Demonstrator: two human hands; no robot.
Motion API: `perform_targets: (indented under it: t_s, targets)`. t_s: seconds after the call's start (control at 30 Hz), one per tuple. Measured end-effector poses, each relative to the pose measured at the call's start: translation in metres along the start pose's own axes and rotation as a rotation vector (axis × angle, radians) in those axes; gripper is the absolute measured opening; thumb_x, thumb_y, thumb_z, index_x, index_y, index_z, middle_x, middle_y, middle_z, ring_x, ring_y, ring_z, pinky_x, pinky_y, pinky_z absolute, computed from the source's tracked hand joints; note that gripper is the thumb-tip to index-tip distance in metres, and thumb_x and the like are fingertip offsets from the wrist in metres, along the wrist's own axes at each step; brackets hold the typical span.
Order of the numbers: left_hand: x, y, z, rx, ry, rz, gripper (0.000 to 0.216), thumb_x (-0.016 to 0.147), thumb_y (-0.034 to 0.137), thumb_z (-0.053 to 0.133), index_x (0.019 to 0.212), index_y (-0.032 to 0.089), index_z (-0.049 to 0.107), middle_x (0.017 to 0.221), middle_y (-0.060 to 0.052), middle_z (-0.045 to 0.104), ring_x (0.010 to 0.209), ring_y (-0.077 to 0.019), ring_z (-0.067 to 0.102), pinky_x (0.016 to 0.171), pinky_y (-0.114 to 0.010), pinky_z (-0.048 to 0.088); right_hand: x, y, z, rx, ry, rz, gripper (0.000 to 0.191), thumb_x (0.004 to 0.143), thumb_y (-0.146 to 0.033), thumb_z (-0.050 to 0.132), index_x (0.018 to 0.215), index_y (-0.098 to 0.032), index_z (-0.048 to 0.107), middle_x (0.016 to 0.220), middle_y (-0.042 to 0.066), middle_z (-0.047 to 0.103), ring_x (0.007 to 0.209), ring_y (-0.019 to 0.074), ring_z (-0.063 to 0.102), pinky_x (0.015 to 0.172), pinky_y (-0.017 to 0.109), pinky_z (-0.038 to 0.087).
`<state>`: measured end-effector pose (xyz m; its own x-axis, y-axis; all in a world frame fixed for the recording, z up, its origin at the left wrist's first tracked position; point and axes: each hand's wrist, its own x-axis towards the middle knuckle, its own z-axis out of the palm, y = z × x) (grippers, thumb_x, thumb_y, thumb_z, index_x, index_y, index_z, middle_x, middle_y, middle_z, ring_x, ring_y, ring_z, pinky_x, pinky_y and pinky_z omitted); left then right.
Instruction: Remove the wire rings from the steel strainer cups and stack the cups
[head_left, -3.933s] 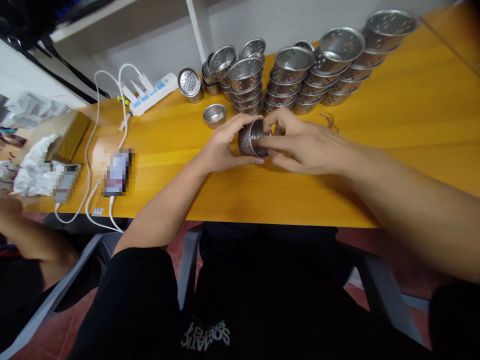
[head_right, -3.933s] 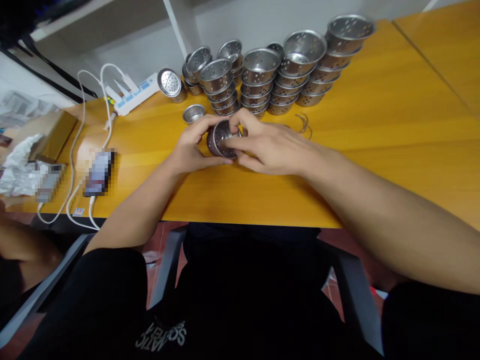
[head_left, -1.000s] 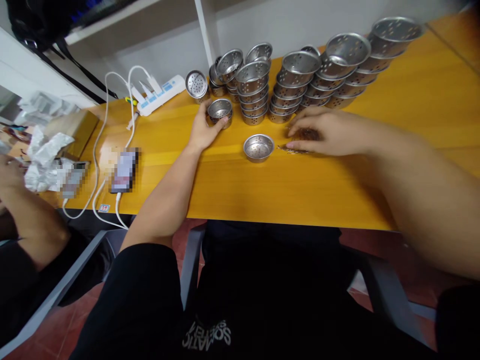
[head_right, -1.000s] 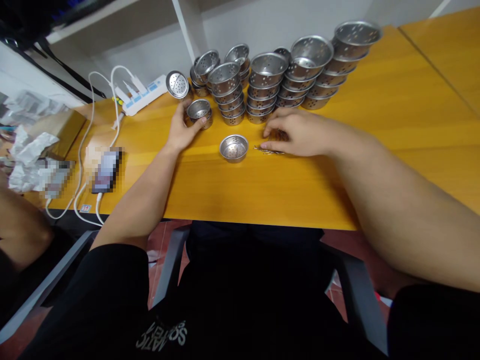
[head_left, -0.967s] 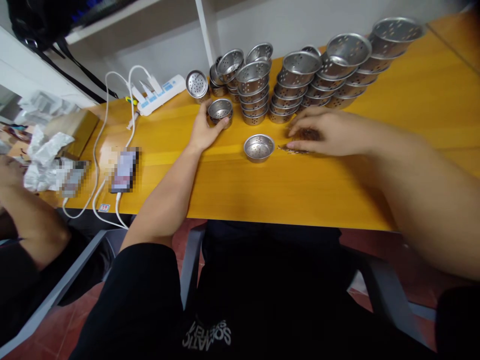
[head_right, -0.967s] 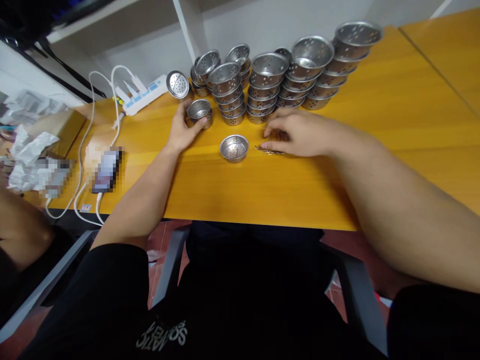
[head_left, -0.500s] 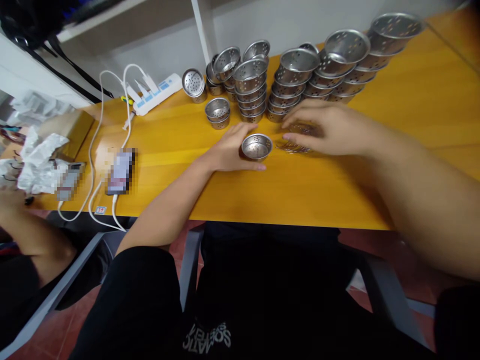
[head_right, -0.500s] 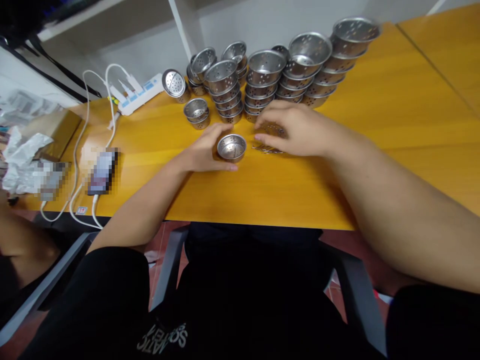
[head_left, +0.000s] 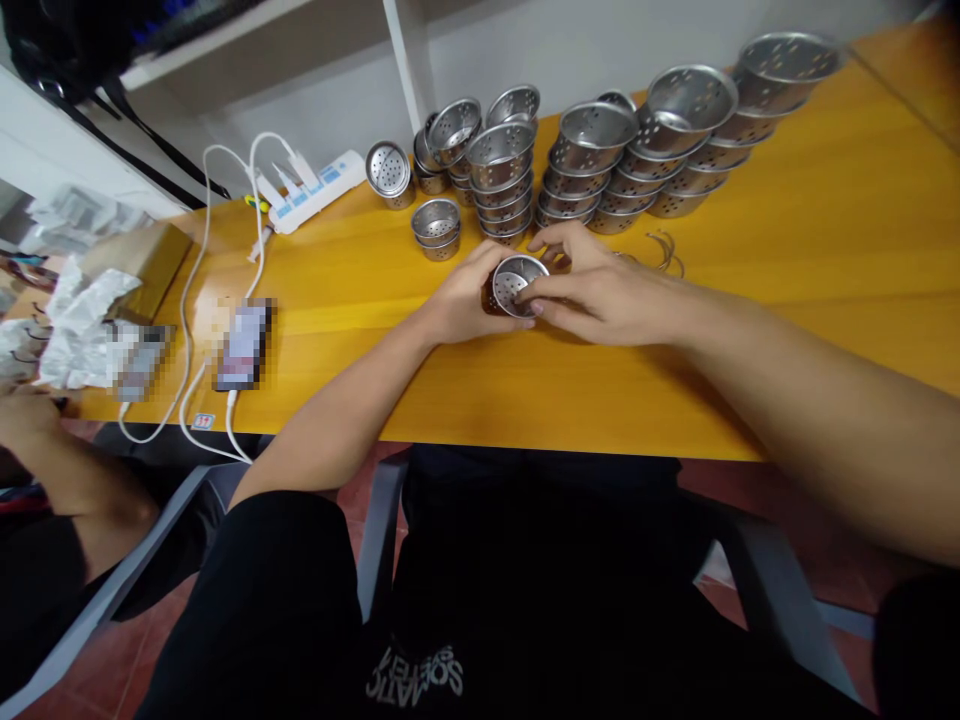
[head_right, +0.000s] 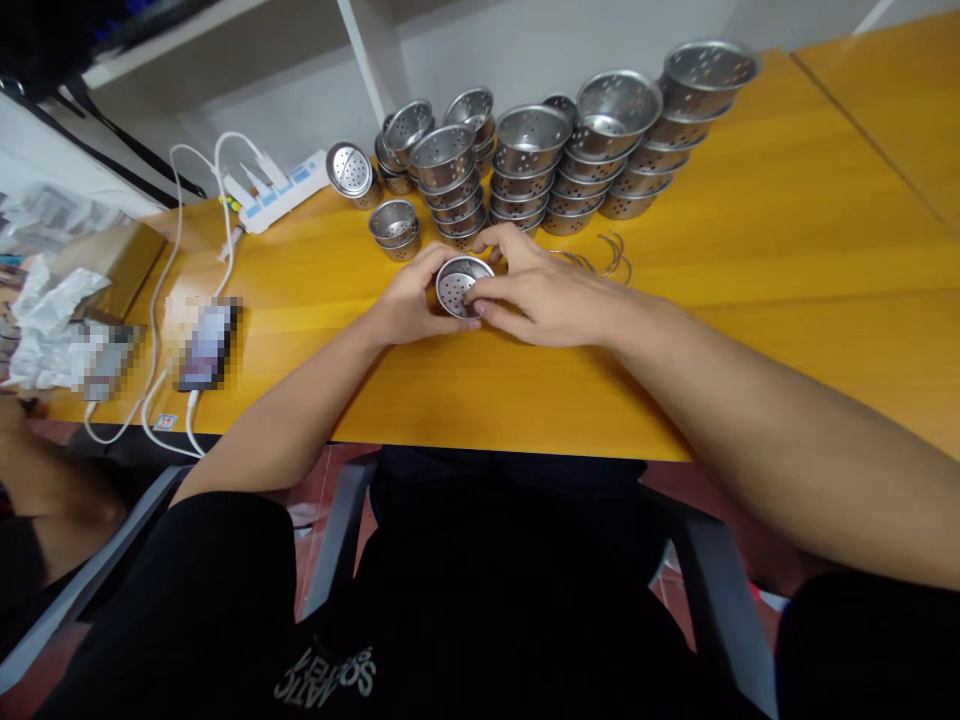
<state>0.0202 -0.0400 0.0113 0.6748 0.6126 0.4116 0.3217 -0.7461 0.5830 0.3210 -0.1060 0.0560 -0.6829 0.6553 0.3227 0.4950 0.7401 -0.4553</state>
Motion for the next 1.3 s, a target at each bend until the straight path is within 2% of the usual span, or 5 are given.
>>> perform_targets:
  t_s: [0.23, 0.37, 0.63, 1.1, 1.3]
  targets:
    - [-0.002, -0.01, 0.0, -0.071, -0.011, -0.057, 0.125, 0.082, 0.108, 0.106, 0.173, 0.03, 0.071, 0.17, -0.018, 0.079, 0.159, -0.0465, 0.081, 0.138, -0.066, 0.068, -0.004, 0.002, -0.011, 0.014, -0.004, 0.025, 0.037, 0.121, -0.065, 0.068, 0.138, -0.041, 0.092, 0.18, 0.014, 0.064, 0.164, 0.048, 0.069, 0.141, 0.076, 0.06]
    - [-0.002, -0.006, -0.005, -0.016, -0.04, -0.025, 0.111, 0.086, 0.107, 0.103, 0.163, 0.031, 0.079, 0.163, -0.018, 0.083, 0.158, -0.0478, 0.079, 0.138, -0.067, 0.066, -0.004, -0.003, -0.017, 0.014, -0.02, 0.047, 0.044, 0.124, -0.072, 0.064, 0.141, -0.038, 0.087, 0.173, 0.017, 0.069, 0.159, 0.0483, 0.071, 0.141, 0.075, 0.059]
    - [0.002, 0.0, -0.007, 0.012, -0.01, -0.048, 0.113, 0.082, 0.111, 0.102, 0.161, 0.033, 0.082, 0.157, -0.017, 0.084, 0.153, -0.048, 0.081, 0.133, -0.068, 0.07, -0.004, 0.005, -0.013, 0.035, 0.003, 0.075, 0.049, 0.122, -0.075, 0.069, 0.152, -0.04, 0.084, 0.169, 0.018, 0.073, 0.159, 0.0498, 0.071, 0.141, 0.076, 0.059]
    - [0.001, 0.003, -0.013, 0.049, -0.042, -0.019, 0.109, 0.08, 0.103, 0.111, 0.159, 0.034, 0.082, 0.156, -0.016, 0.082, 0.152, -0.0487, 0.081, 0.132, -0.07, 0.072, -0.006, 0.003, -0.016, 0.081, 0.041, 0.047, 0.042, 0.119, -0.076, 0.076, 0.137, -0.041, 0.09, 0.162, 0.016, 0.078, 0.151, 0.0502, 0.075, 0.135, 0.075, 0.061]
    - [-0.003, -0.009, -0.02, 0.029, 0.007, -0.035, 0.106, 0.086, 0.109, 0.101, 0.156, 0.031, 0.082, 0.15, -0.013, 0.085, 0.144, -0.045, 0.086, 0.131, -0.065, 0.073, -0.008, 0.008, -0.023, 0.105, 0.133, 0.003, 0.042, 0.121, -0.081, 0.075, 0.13, -0.042, 0.087, 0.161, 0.015, 0.08, 0.152, 0.0479, 0.076, 0.136, 0.077, 0.061]
